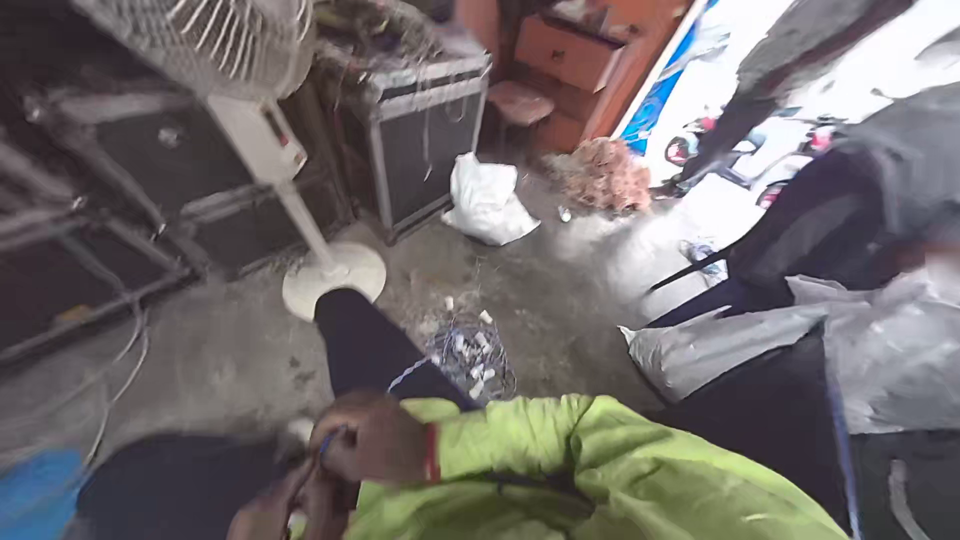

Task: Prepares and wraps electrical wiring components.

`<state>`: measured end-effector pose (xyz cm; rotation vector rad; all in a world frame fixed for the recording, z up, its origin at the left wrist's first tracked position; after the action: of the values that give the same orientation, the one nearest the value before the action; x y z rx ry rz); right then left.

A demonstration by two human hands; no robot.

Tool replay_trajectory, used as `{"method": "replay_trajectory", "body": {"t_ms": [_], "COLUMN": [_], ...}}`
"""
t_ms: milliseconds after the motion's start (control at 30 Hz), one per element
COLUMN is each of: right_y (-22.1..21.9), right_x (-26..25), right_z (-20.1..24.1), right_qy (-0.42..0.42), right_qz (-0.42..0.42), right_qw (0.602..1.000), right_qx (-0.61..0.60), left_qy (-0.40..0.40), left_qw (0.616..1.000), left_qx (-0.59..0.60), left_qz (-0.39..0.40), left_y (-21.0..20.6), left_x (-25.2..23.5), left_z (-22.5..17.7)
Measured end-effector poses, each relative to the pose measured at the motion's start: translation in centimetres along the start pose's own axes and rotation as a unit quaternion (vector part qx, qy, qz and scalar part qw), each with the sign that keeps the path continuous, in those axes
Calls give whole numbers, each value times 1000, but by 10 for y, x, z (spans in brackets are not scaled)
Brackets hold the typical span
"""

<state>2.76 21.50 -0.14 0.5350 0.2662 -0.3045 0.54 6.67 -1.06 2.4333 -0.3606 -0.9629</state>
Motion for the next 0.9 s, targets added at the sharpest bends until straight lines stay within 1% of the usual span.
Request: {"method": "replay_trajectory", "body": {"t_ms": [100, 167, 200, 300, 367, 433, 500, 700, 800, 900], "right_y": [-2, -5, -7, -7, -7, -6, -5, 3, 4, 3], "right_x": [0, 1, 1, 2, 2, 3, 2, -4, -8, -10], "right_z": [1, -5, -10, -22, -23, -22, -20, -14, -18, -24], "right_qy": [-35, -44, -32, -37, -62, -90, -112, -194, -197, -170], "right_qz": [34, 47, 44, 42, 29, 35, 35, 79, 114, 140], "right_qw": [997, 994, 995, 998, 998, 995, 992, 971, 963, 967], "right_qx": [57, 85, 84, 36, -3, -26, -46, -116, -145, -125], "left_qy": [0, 17, 28, 78, 101, 113, 119, 109, 115, 143], "left_qw": [998, 999, 999, 997, 993, 989, 985, 985, 985, 982], "left_qx": [-57, -39, -28, 26, 62, 96, 123, 133, 132, 127], "left_qz": [-6, -10, -9, -7, -3, -7, -19, -13, -8, 10], "left_y": [3, 3, 2, 1, 3, 4, 4, 3, 5, 7], "left_x": [2, 3, 3, 3, 1, 0, -1, 0, -2, 0], "left_z": [4, 13, 15, 17, 18, 17, 17, 15, 16, 20]}}
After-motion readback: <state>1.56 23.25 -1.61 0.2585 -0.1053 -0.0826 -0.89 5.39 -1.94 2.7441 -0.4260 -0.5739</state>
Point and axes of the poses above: each hand's wrist, its own x-axis away from the middle knuckle, its own y-axis out of the back of the hand, z = x × y, the point moved 4 cm from there along -x, towards the middle knuckle, and after that the axes turned 5 degrees about x, right-handed, at the moved point
